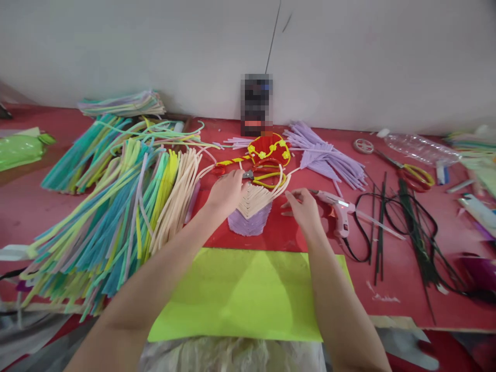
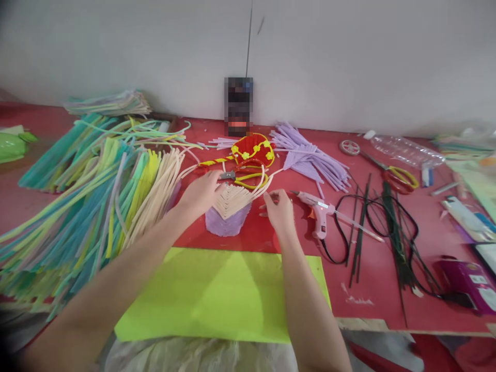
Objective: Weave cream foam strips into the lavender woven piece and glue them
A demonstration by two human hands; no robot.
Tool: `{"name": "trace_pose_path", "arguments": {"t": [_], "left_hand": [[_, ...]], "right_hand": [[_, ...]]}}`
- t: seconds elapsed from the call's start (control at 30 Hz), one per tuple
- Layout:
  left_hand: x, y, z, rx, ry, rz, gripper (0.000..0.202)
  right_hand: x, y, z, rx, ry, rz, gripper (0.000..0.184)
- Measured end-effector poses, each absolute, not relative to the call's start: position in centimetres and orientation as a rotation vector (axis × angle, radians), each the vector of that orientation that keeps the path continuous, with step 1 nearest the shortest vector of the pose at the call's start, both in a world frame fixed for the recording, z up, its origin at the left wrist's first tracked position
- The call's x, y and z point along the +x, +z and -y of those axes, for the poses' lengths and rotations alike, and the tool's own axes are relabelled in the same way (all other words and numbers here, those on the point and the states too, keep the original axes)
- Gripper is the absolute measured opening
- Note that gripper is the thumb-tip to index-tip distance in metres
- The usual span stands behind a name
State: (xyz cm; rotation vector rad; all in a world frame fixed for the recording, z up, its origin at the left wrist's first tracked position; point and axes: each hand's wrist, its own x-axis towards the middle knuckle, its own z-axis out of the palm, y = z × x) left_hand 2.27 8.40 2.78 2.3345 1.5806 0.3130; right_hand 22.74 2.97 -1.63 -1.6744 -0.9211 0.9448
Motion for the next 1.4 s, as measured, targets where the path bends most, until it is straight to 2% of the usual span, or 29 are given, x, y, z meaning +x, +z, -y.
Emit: {"name": "trace_pose_path", "arguments": {"t": [0.1, 0.27, 0.53, 0.67, 0.77, 0.87, 0.93, 1.1, 1.4], "left_hand": [[3.6, 3.0, -10.1, 2.368, 0.185, -1.448, 0.030], [4.1, 2.6, -11.6, 2.396, 0.080, -1.259, 0.039], [3.8, 3.9, -13.0, 2.242, 0.038, -1.060, 0.020], [2.5, 6.3, -13.3, 2.112, 0.167, -1.032, 0.018], [1.0, 7.6, -13.0, 2.018, 0.353, -1.108, 0.016], [0.0, 7.7, -11.7, 1.623, 0.832, -1.199, 0.015], [-0.2, 6.8, -10.2, 1.273, 1.030, -1.194, 0.019], [-0.2, 3.3, -5.6, 1.065, 1.087, -1.245, 0.028], [-0.4, 1.2, 0.5, 0.909, 1.068, -1.163, 0.034]], "right_hand": [[22.9, -1.9, -3.0, -1.662, 0.928, 0.949, 0.034], [23.7, -1.6, -3.2, -1.641, 0.873, 0.954, 0.035], [24.5, -1.0, -3.5, -1.606, 0.787, 0.892, 0.034], [25.2, -1.0, -3.6, -1.565, 0.775, 0.859, 0.036], [25.1, -0.9, -3.7, -1.474, 0.885, 0.831, 0.040], [24.0, -0.6, -3.8, -1.353, 1.150, 0.822, 0.049], [22.8, -0.3, -3.8, -1.308, 1.286, 0.845, 0.055], [20.3, -0.1, -2.9, -1.200, 1.422, 0.933, 0.050], [20.2, -0.9, -3.9, -1.397, 1.258, 0.967, 0.041]]}}
